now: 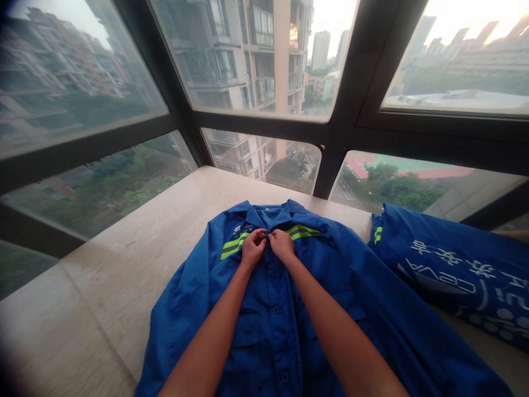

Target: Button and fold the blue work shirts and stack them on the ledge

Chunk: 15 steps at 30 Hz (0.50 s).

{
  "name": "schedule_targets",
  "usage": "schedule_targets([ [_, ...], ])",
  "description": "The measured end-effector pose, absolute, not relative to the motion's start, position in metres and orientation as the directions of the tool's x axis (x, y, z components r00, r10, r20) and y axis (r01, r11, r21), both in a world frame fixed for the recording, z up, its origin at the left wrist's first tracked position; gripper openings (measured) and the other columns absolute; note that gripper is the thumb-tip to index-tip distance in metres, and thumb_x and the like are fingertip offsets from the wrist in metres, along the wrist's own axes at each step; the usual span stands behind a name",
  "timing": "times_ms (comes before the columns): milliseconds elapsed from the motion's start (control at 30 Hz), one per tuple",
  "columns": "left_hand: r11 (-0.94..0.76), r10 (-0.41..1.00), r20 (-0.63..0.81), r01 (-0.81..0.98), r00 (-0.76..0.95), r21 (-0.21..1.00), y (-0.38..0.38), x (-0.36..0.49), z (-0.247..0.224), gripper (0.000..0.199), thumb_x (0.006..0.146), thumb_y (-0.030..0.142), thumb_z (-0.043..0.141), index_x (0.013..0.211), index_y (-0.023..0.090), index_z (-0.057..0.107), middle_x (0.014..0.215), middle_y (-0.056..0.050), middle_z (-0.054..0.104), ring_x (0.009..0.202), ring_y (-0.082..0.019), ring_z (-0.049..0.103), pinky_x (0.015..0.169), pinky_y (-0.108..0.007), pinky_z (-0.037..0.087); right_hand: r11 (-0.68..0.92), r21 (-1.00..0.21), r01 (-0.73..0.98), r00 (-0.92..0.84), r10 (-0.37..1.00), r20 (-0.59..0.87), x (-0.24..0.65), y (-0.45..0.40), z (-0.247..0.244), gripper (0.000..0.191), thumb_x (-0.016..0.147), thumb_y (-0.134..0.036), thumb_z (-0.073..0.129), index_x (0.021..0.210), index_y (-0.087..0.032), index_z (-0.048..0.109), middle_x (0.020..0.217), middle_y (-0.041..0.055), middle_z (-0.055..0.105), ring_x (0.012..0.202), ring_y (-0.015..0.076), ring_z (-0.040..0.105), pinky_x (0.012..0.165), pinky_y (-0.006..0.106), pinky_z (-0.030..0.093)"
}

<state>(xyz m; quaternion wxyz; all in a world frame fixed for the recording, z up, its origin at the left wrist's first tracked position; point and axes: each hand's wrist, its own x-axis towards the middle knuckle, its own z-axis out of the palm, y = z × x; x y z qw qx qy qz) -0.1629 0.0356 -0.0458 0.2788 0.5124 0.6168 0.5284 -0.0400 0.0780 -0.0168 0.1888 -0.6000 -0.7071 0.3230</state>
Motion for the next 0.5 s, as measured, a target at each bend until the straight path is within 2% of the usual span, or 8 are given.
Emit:
schedule_targets([
  [100, -0.08, 0.923, 0.206, 0.359, -0.326, 0.93, 0.035, -0.163, -0.046, 0.032, 0.076, 0.009, 0.061, 0.107, 0.016, 0.069, 0.085, -0.004, 0.069, 0.074, -0.014, 0.066, 0.069, -0.024, 0.054, 0.03, -0.733, 0.68, -0.258, 0.945, -0.201, -0.038, 0.093, -0.019, 0.024, 0.089, -0.029, 0.059, 0.072, -0.014, 0.066, 0.066, -0.0006, 0.062, 0.059, 0.0104, 0.055, 0.054, 0.022, 0.035],
  [167, -0.077, 0.919, 0.212, 0.377, -0.332, 0.923, 0.035, -0.162, -0.046, 0.032, 0.076, 0.009, 0.062, 0.107, 0.016, 0.069, 0.085, -0.005, 0.069, 0.074, -0.014, 0.066, 0.069, -0.024, 0.055, 0.001, -0.755, 0.656, -0.276, 0.931, -0.239, -0.038, 0.097, -0.02, 0.029, 0.091, -0.034, 0.061, 0.07, -0.014, 0.061, 0.062, -0.0042, 0.056, 0.053, 0.008, 0.049, 0.052, 0.021, 0.037],
  [367, -0.062, 0.909, 0.234, 0.444, -0.345, 0.894, 0.033, -0.159, -0.043, 0.031, 0.079, 0.008, 0.059, 0.108, 0.017, 0.068, 0.086, -0.004, 0.071, 0.076, -0.014, 0.067, 0.072, -0.025, 0.055, -0.055, -0.786, 0.616, -0.313, 0.899, -0.308, -0.037, 0.095, -0.019, 0.033, 0.095, -0.039, 0.058, 0.073, -0.014, 0.057, 0.06, -0.0072, 0.051, 0.048, 0.0055, 0.046, 0.049, 0.019, 0.041],
  [500, -0.018, 0.896, 0.245, 0.519, -0.371, 0.855, 0.034, -0.156, -0.042, 0.029, 0.08, 0.009, 0.06, 0.108, 0.017, 0.067, 0.088, -0.004, 0.07, 0.076, -0.015, 0.066, 0.074, -0.027, 0.053, -0.031, -0.762, 0.647, -0.302, 0.907, -0.294, -0.036, 0.096, -0.015, 0.035, 0.094, -0.036, 0.057, 0.066, -0.014, 0.058, 0.055, -0.0047, 0.054, 0.05, 0.0087, 0.05, 0.052, 0.022, 0.039],
])
